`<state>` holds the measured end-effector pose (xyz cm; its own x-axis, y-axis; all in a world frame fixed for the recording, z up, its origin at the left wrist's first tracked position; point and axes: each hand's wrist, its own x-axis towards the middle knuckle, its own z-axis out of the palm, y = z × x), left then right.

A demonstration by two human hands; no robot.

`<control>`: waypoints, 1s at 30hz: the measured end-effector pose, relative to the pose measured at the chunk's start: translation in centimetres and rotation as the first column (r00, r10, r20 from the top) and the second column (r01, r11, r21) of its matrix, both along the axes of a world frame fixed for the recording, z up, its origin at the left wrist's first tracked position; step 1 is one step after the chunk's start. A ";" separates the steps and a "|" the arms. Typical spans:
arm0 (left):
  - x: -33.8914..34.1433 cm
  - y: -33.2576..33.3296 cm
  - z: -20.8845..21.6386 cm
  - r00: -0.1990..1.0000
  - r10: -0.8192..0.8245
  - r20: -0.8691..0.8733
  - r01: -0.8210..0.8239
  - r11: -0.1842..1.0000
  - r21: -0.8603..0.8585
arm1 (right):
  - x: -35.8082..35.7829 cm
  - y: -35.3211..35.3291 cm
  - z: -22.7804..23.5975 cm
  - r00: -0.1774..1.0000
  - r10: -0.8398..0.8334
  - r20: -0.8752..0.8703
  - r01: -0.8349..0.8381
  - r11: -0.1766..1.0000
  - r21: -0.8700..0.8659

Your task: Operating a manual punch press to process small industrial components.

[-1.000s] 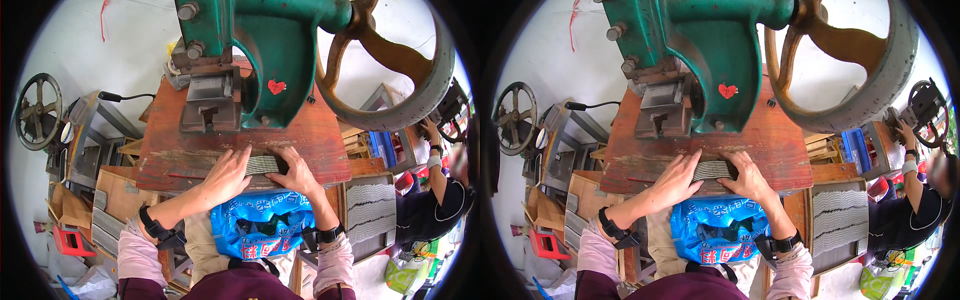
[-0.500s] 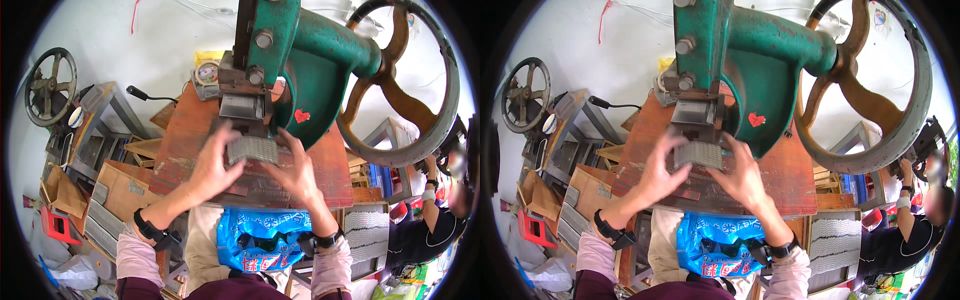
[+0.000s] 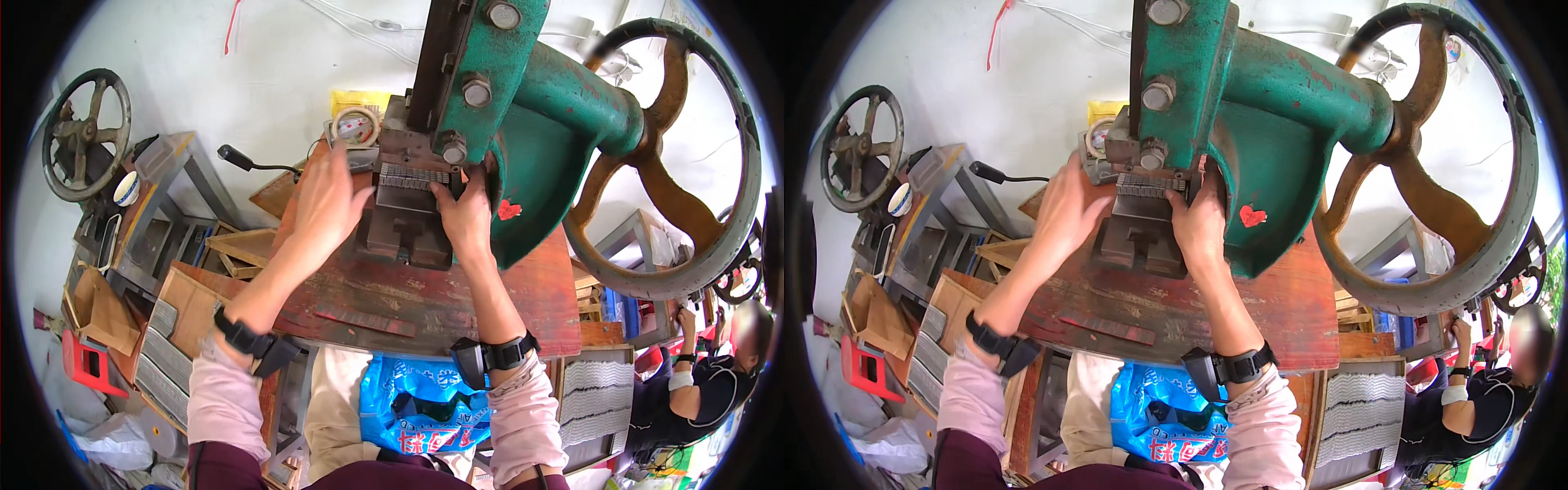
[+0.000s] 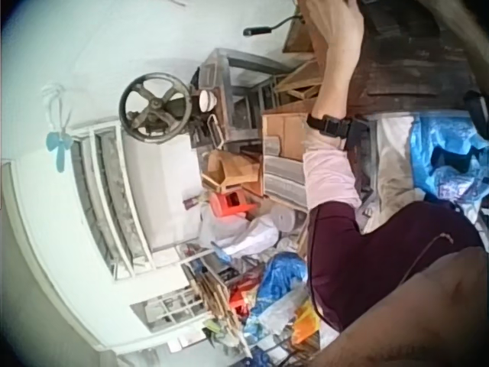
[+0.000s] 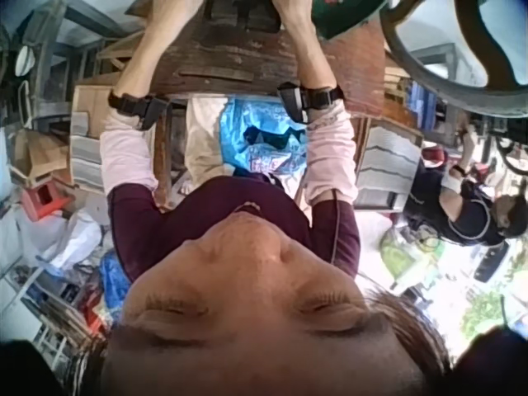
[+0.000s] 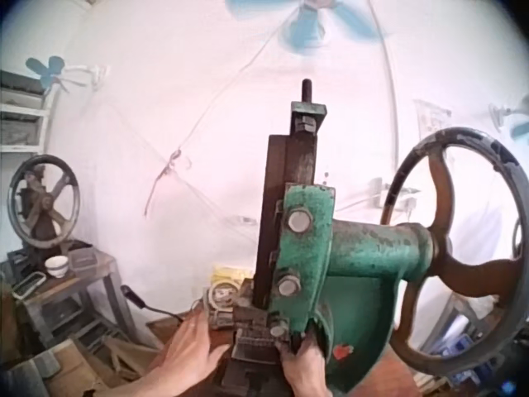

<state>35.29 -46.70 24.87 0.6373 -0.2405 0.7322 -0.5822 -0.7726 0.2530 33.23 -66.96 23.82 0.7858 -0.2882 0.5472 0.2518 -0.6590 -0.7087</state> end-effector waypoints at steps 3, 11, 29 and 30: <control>-5.4 4.0 -2.5 0.768 -0.085 -0.634 0.179 0.980 0.086 | 0.1 -0.1 -0.1 1.000 0.013 0.010 -0.013 1.000 0.001; -8.0 5.2 -4.9 0.908 -0.363 -0.210 0.350 0.932 -0.099 | 0.6 -0.3 -1.0 0.999 -0.009 0.039 0.009 1.000 0.004; 0.6 -2.7 0.2 0.890 0.084 -0.449 -0.001 0.983 0.182 | -18.9 -8.7 9.8 0.988 0.155 -0.019 -0.156 0.985 -0.079; 0.8 -2.7 0.3 0.880 0.073 -0.469 -0.006 0.990 0.144 | -19.6 -9.2 11.3 0.995 0.084 0.053 -0.074 0.983 -0.170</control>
